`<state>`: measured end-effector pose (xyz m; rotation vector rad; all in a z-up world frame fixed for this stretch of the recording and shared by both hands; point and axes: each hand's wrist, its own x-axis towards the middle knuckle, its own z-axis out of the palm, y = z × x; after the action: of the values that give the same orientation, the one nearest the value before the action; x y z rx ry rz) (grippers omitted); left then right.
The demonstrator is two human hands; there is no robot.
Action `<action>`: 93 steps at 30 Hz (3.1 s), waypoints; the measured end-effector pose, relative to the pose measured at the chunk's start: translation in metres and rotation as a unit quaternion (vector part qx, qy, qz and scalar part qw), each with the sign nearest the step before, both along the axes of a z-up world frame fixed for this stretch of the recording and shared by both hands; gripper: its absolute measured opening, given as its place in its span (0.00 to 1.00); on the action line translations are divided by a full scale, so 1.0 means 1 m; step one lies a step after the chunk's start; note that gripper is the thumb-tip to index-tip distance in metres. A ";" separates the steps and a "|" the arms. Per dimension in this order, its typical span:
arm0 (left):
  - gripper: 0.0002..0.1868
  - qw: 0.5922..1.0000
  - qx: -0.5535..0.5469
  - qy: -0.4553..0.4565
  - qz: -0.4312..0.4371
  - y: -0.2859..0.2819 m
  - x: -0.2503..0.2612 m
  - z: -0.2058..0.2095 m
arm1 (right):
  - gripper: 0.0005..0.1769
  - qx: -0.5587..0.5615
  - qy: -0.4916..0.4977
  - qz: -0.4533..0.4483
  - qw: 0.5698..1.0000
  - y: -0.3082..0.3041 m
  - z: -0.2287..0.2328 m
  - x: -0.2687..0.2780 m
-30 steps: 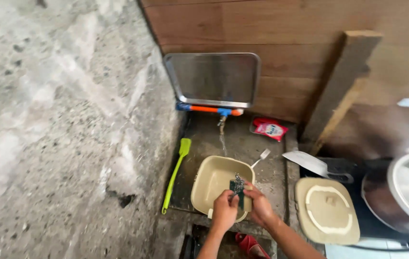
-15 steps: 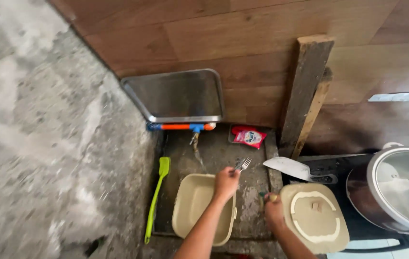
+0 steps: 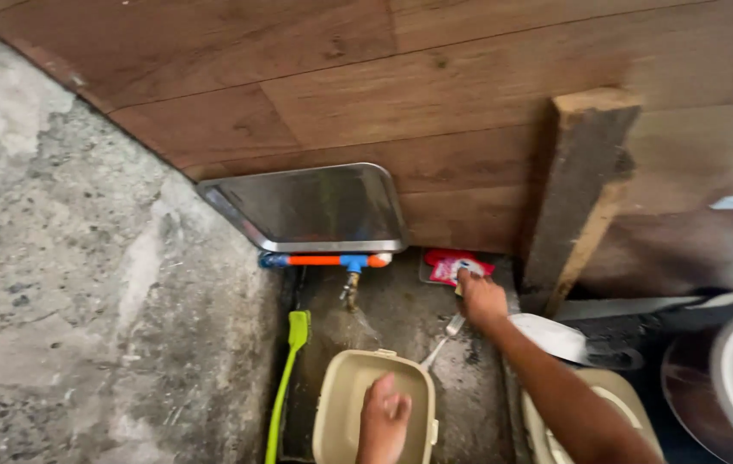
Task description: Washing a plastic container, its lid, and a fork at an outdoor sink using a sponge and soap.
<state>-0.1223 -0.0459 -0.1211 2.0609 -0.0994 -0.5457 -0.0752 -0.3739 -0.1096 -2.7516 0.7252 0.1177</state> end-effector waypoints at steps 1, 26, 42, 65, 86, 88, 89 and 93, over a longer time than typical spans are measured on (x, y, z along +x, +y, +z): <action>0.30 1.000 0.001 -0.001 0.006 0.012 -0.006 -0.011 | 0.28 0.001 -0.001 0.006 1.000 -0.011 -0.033 0.012; 0.12 0.876 -0.306 0.236 0.289 -0.047 0.004 0.045 | 0.22 0.161 -0.312 0.163 0.922 0.192 0.038 -0.156; 0.17 0.956 0.155 -0.104 -0.226 0.012 0.033 0.226 | 0.37 0.894 -0.227 -0.187 0.339 0.191 0.155 -0.101; 0.15 0.935 0.255 -0.064 -0.237 0.012 0.036 0.248 | 0.24 0.805 -0.316 -0.123 0.487 0.241 0.061 -0.091; 0.11 0.982 0.171 -0.035 -0.069 0.046 0.035 0.240 | 0.21 0.866 -0.253 -0.204 0.381 0.189 0.052 -0.088; 0.10 0.988 0.143 -0.025 -0.044 0.045 0.037 0.237 | 0.15 0.849 -0.272 -0.211 0.401 0.192 0.030 -0.079; 0.10 0.987 0.142 -0.058 -0.052 0.041 0.041 0.236 | 0.11 0.785 -0.267 -0.256 0.497 0.193 0.019 -0.073; 0.12 0.974 0.127 -0.157 -0.099 0.008 0.067 0.212 | 0.17 0.506 -0.322 -0.222 0.769 0.176 0.008 -0.069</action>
<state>-0.0551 -0.0375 0.0913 2.3928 -0.4456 -0.3626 -0.1439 -0.1983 -0.1020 -1.3835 0.7578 -0.4052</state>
